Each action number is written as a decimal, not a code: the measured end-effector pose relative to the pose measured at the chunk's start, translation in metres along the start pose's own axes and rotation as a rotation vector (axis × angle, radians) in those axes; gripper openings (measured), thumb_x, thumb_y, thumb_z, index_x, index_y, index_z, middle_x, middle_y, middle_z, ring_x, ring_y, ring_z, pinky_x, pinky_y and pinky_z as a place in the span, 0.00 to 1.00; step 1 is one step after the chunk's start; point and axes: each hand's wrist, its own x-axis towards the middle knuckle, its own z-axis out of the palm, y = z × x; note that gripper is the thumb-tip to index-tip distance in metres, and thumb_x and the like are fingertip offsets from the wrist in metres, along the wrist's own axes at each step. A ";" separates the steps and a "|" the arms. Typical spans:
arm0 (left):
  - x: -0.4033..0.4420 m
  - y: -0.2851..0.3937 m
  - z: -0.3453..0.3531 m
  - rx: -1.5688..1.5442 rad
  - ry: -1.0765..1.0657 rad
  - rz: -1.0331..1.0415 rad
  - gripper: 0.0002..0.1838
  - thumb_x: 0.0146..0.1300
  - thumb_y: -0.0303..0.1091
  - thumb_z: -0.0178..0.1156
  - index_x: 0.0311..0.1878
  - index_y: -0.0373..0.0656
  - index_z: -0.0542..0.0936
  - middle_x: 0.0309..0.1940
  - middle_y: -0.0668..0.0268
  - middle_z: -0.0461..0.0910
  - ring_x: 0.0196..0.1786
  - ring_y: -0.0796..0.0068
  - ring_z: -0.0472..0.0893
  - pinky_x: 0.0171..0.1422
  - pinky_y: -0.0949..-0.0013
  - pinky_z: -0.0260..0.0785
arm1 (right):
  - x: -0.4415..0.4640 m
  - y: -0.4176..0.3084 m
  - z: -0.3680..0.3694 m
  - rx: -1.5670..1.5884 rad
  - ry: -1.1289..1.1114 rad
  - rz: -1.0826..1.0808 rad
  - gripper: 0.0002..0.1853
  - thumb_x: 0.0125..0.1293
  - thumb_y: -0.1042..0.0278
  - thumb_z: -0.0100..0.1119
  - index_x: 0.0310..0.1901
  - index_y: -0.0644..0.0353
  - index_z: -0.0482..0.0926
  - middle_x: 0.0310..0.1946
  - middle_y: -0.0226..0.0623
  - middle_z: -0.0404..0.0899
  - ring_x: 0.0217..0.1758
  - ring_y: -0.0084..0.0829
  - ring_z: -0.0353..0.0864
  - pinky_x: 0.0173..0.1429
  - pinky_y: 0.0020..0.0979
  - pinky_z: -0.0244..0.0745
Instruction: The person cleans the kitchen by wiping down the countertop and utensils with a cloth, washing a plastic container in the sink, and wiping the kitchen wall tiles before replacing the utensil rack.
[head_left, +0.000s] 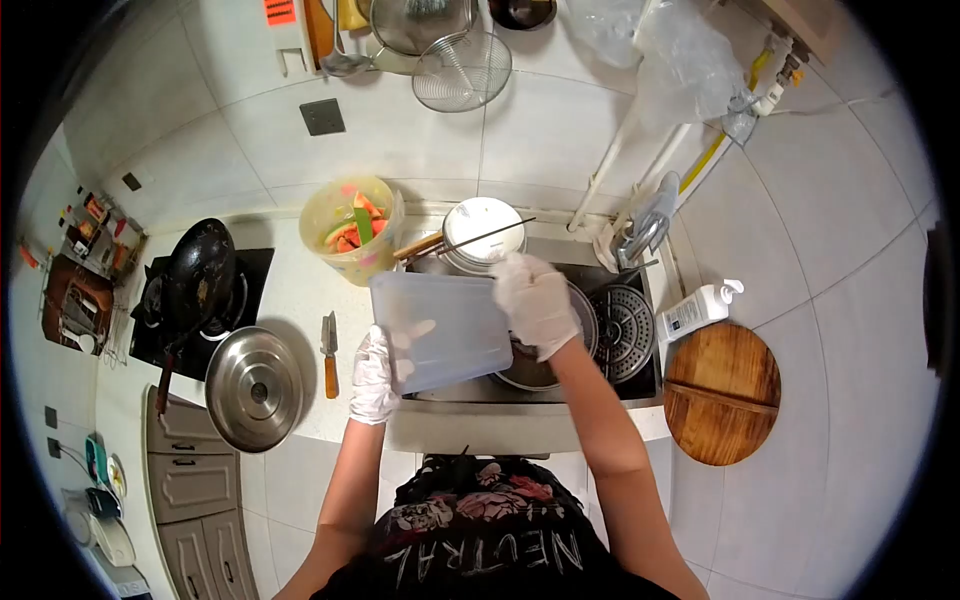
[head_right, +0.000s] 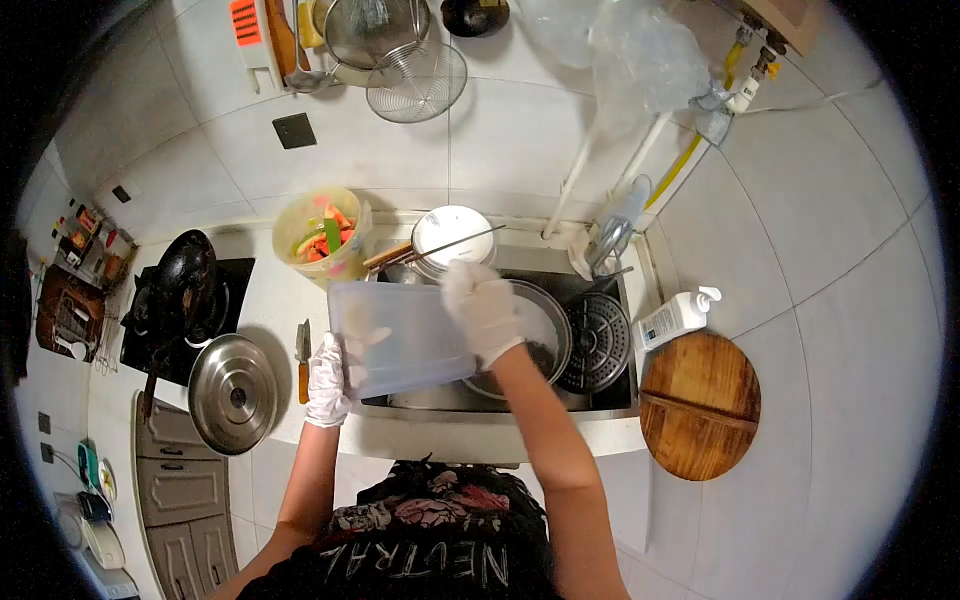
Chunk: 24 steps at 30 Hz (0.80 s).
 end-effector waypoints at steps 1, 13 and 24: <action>0.002 -0.001 0.004 -0.005 -0.004 -0.005 0.23 0.68 0.57 0.45 0.41 0.47 0.76 0.27 0.72 0.74 0.25 0.81 0.72 0.24 0.75 0.66 | 0.002 -0.015 0.008 0.085 0.029 -0.035 0.13 0.59 0.68 0.54 0.45 0.61 0.75 0.43 0.37 0.77 0.48 0.33 0.75 0.50 0.32 0.73; -0.003 0.009 0.028 -0.178 -0.115 -0.066 0.11 0.69 0.40 0.49 0.42 0.45 0.75 0.30 0.71 0.76 0.29 0.81 0.75 0.31 0.76 0.69 | -0.015 -0.063 0.035 -0.184 0.076 -0.365 0.26 0.61 0.60 0.52 0.63 0.49 0.68 0.62 0.33 0.67 0.63 0.34 0.67 0.69 0.43 0.53; 0.004 -0.001 0.043 -0.360 0.040 -0.018 0.10 0.68 0.41 0.50 0.41 0.45 0.74 0.28 0.70 0.75 0.26 0.78 0.75 0.29 0.74 0.71 | -0.063 -0.079 0.058 0.004 0.164 0.007 0.24 0.63 0.65 0.50 0.61 0.61 0.67 0.61 0.47 0.67 0.65 0.38 0.66 0.69 0.36 0.59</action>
